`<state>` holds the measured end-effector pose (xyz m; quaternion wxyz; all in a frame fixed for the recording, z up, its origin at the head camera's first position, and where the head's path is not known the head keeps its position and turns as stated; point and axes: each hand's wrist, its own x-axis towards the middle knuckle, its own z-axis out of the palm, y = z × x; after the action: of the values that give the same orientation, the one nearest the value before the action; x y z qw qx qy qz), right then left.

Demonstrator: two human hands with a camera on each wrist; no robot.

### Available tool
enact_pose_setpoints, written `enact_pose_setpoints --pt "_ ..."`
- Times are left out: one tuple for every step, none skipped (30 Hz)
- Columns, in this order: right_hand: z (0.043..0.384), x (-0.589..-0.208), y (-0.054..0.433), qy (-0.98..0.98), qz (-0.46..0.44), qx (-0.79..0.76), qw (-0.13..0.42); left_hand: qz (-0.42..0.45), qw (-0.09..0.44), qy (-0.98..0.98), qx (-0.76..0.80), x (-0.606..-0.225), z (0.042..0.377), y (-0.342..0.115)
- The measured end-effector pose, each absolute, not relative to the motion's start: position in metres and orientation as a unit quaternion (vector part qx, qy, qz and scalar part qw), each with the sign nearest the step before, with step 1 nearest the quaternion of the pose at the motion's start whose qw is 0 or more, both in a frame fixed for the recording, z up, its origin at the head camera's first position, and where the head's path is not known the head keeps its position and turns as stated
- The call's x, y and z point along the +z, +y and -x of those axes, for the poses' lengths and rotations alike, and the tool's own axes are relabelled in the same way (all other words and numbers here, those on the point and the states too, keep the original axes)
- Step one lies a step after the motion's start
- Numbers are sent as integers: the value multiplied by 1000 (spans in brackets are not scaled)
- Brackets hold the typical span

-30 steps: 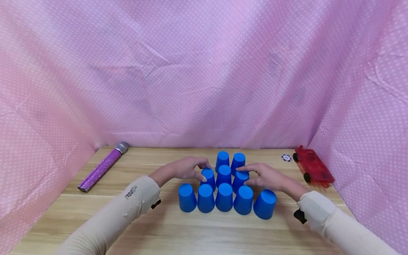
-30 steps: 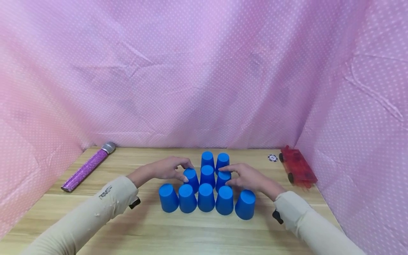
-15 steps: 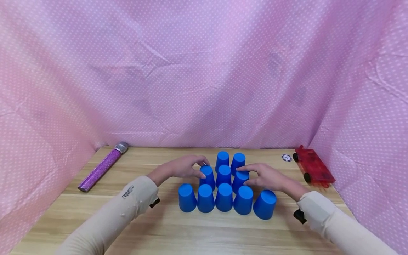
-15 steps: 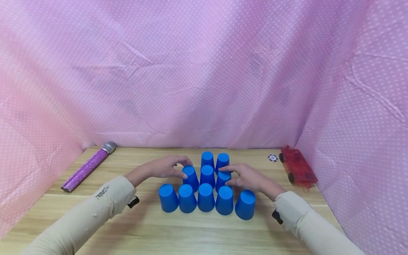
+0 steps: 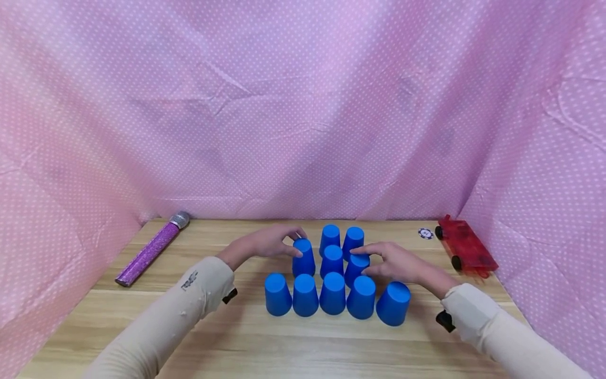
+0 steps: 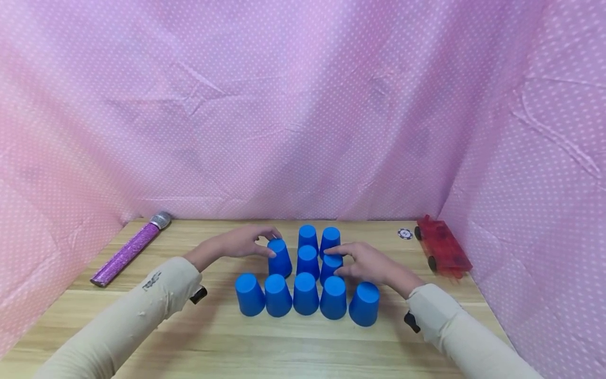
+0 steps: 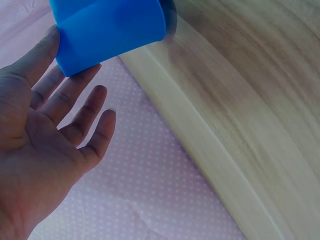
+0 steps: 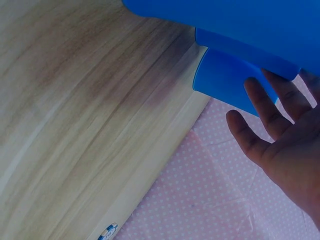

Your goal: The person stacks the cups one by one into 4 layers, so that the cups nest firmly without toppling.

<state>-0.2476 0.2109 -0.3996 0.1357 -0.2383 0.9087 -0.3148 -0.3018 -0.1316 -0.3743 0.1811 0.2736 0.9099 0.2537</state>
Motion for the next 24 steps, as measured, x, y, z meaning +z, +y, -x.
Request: enact_pose_setpoints --pt "248 -400 211 908 240 -315 136 -272 178 911 254 -374 303 -132" --pt "248 -400 211 908 240 -315 137 -272 175 912 252 -374 304 -132" --pt "248 -401 211 908 239 -315 137 -271 172 913 251 -373 304 -131" --pt "248 -401 211 908 238 -316 137 -271 169 914 251 -373 305 -131" --pt "248 -401 211 908 237 -317 137 -270 167 914 251 -372 306 -131" --pt "248 -401 211 908 236 -317 137 -270 165 915 249 -372 307 -131" --pt "248 -401 211 908 240 -315 136 -271 164 915 249 -371 308 -130" --pt "248 -401 211 908 239 -316 135 -271 162 916 247 -371 309 -130" --pt "249 -401 210 908 239 -317 135 -272 161 916 246 -371 310 -130" --pt "248 -401 210 908 239 -317 135 -272 160 917 245 -371 312 -129" --pt "248 -401 210 908 240 -316 134 -272 160 917 245 -371 313 -129" --pt "248 -401 210 908 241 -316 134 -272 159 917 243 -372 314 -129" --pt "248 -401 209 908 241 -315 134 -271 159 917 244 -372 315 -128" --pt "247 -401 209 908 237 -317 135 -271 159 918 243 -372 316 -128" --pt "247 -400 209 908 240 -315 134 -271 159 918 242 -372 317 -127" --pt "247 -400 209 908 241 -315 134 -272 159 918 241 -372 319 -126" --pt "247 -400 209 908 242 -314 133 -273 158 918 240 -373 320 -126" --pt "248 -400 210 908 243 -314 133 -272 158 919 239 -373 321 -125" --pt "248 -400 210 908 245 -314 132 -272 158 919 238 -373 322 -124" --pt "248 -400 211 908 247 -313 132 -272 158 919 237 -373 323 -124" --pt "248 -400 211 908 247 -313 132 -272 157 920 236 -372 323 -123" --pt "248 -400 211 907 247 -314 132 -272 156 920 235 -372 324 -122" --pt "248 -400 211 907 246 -314 133 -270 156 921 235 -372 325 -121" --pt "248 -400 211 908 245 -314 133 -269 156 921 235 -372 325 -120"
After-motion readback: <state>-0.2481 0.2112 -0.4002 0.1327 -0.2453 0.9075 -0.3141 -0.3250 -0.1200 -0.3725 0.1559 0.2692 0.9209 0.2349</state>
